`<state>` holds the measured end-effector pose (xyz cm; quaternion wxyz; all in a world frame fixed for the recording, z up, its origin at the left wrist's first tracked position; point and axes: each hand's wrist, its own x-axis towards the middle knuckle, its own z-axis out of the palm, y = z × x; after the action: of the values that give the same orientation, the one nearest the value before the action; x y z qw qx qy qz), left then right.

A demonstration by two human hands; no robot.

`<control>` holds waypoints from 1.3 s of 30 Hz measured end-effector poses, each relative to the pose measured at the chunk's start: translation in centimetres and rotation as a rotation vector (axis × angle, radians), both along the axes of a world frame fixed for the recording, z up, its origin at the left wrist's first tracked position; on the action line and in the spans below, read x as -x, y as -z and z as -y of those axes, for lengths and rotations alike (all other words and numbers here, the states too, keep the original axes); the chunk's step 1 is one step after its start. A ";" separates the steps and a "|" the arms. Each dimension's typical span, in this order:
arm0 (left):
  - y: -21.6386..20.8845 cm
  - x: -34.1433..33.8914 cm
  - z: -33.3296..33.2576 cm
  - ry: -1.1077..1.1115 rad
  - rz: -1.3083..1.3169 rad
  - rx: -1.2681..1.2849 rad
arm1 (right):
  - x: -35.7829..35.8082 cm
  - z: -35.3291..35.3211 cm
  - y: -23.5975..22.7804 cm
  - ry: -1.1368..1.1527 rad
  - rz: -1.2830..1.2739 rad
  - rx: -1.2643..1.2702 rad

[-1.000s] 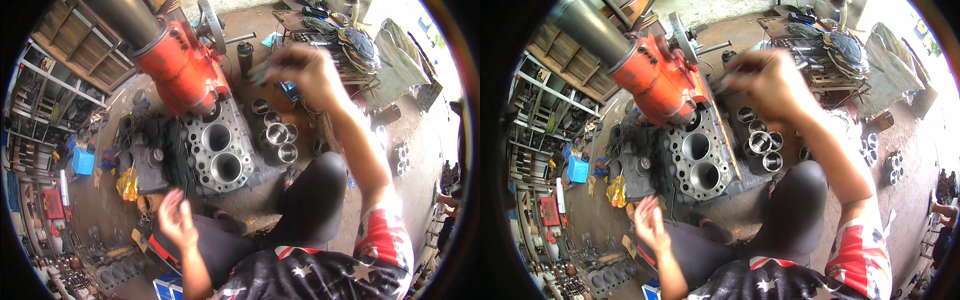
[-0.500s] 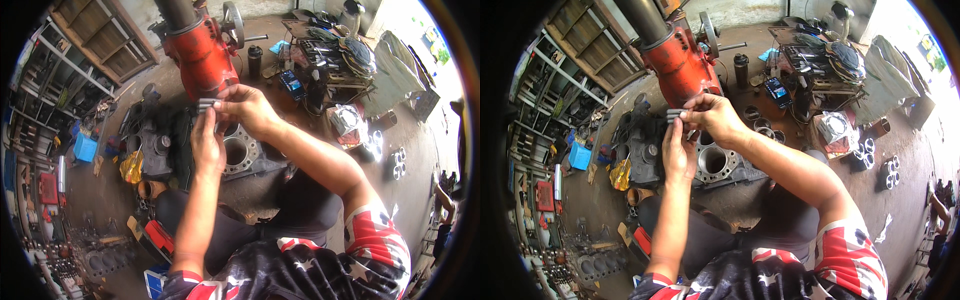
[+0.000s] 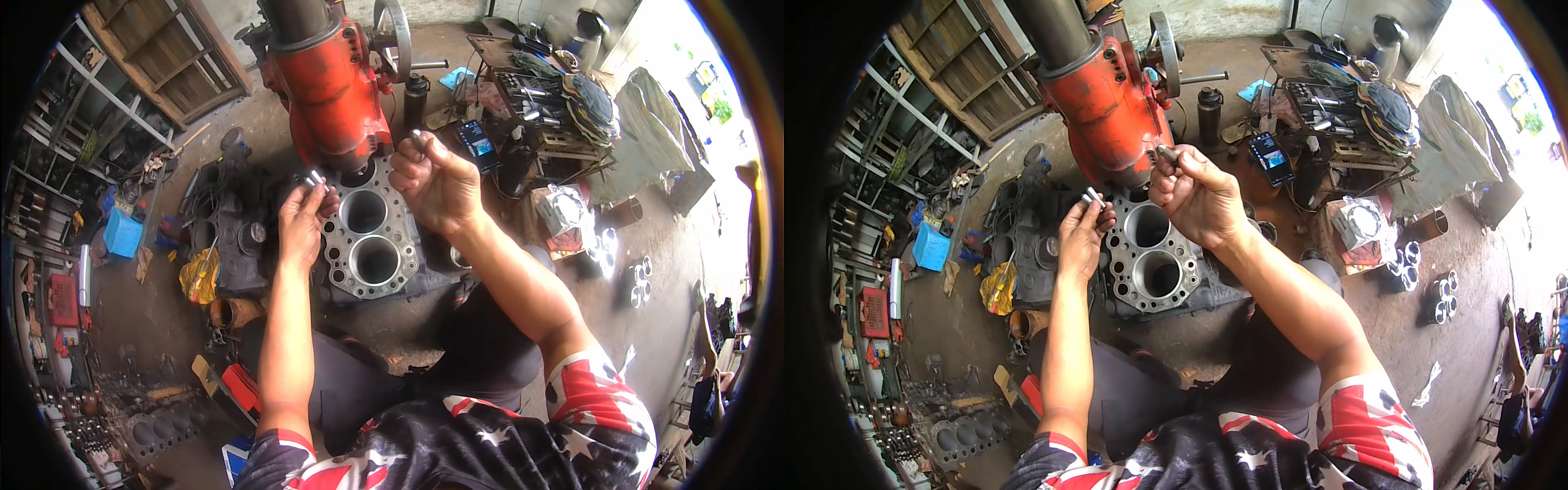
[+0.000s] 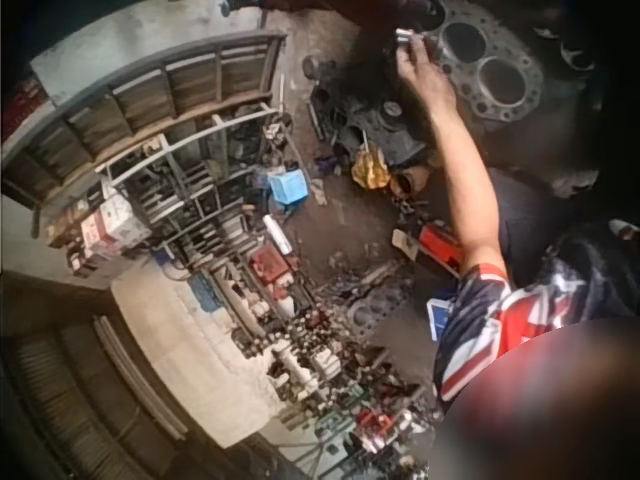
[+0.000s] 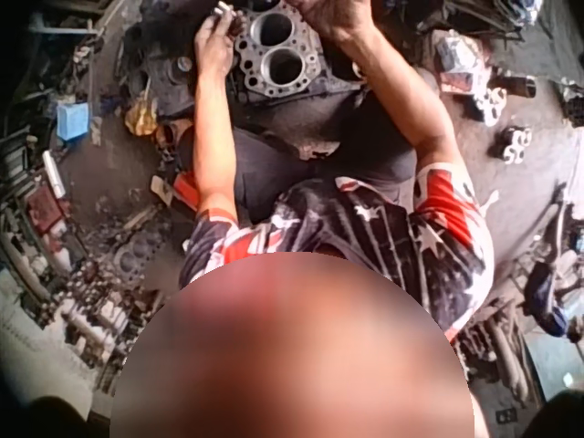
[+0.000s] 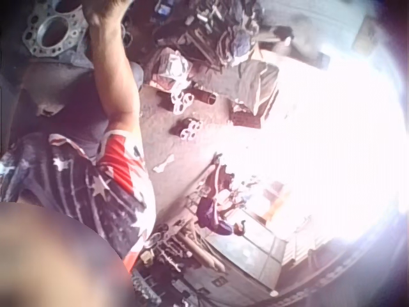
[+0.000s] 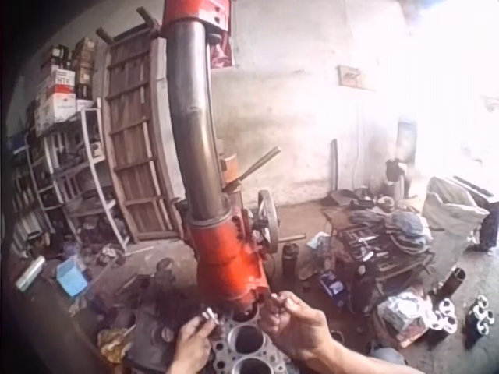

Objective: The person cleans the bores of an engine block with a cloth, then installs cylindrical liners into the bores. They use a ring compressor tool to compress the liner's edge and push it into place, repeating the process for multiple cylinders.

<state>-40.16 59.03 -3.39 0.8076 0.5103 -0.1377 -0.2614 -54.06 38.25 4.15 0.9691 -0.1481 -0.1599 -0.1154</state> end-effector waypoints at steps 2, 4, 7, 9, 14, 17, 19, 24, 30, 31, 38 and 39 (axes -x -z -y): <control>0.6 -0.7 0.4 -0.024 0.073 -0.109 | -0.4 0.5 0.2 0.004 -0.010 0.018; 1.3 -1.4 0.7 -0.087 0.172 -0.240 | -0.7 1.0 0.5 0.025 -0.043 0.056; 2.9 -2.4 1.1 -0.200 0.392 -0.554 | -1.1 1.9 0.8 0.132 -0.293 0.190; 4.3 -3.1 1.5 -0.246 0.472 -0.708 | -1.3 2.4 0.9 0.220 -0.489 0.333; 7.3 -3.7 3.7 -0.329 0.814 -0.847 | -1.7 2.6 1.5 0.284 -0.611 0.488; 8.3 -3.3 5.1 -0.322 0.797 -0.846 | -1.5 2.7 1.8 0.299 -0.647 0.567; 8.4 -3.0 5.6 -0.303 0.738 -0.823 | -1.4 2.8 2.0 0.291 -0.633 0.585; 8.3 -2.8 6.5 -0.377 0.711 -0.792 | -1.1 3.1 2.5 0.317 -0.676 0.685; 8.3 -3.1 7.5 -0.398 0.570 -0.748 | -2.0 3.6 4.4 0.362 -0.794 0.793; 8.4 -3.1 7.6 -0.422 0.567 -0.719 | -2.3 3.7 5.0 0.376 -0.834 0.786; 8.8 -2.9 7.1 -0.358 0.440 -0.842 | -5.0 4.9 9.6 0.432 -0.992 0.769; 8.6 -2.8 7.2 -0.368 0.457 -0.826 | -5.3 5.0 10.1 0.416 -1.008 0.772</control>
<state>-37.41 51.78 -12.01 0.5205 0.8470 -0.1039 -0.0291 -48.75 33.28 -6.00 0.7603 -0.5477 0.3147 -0.1513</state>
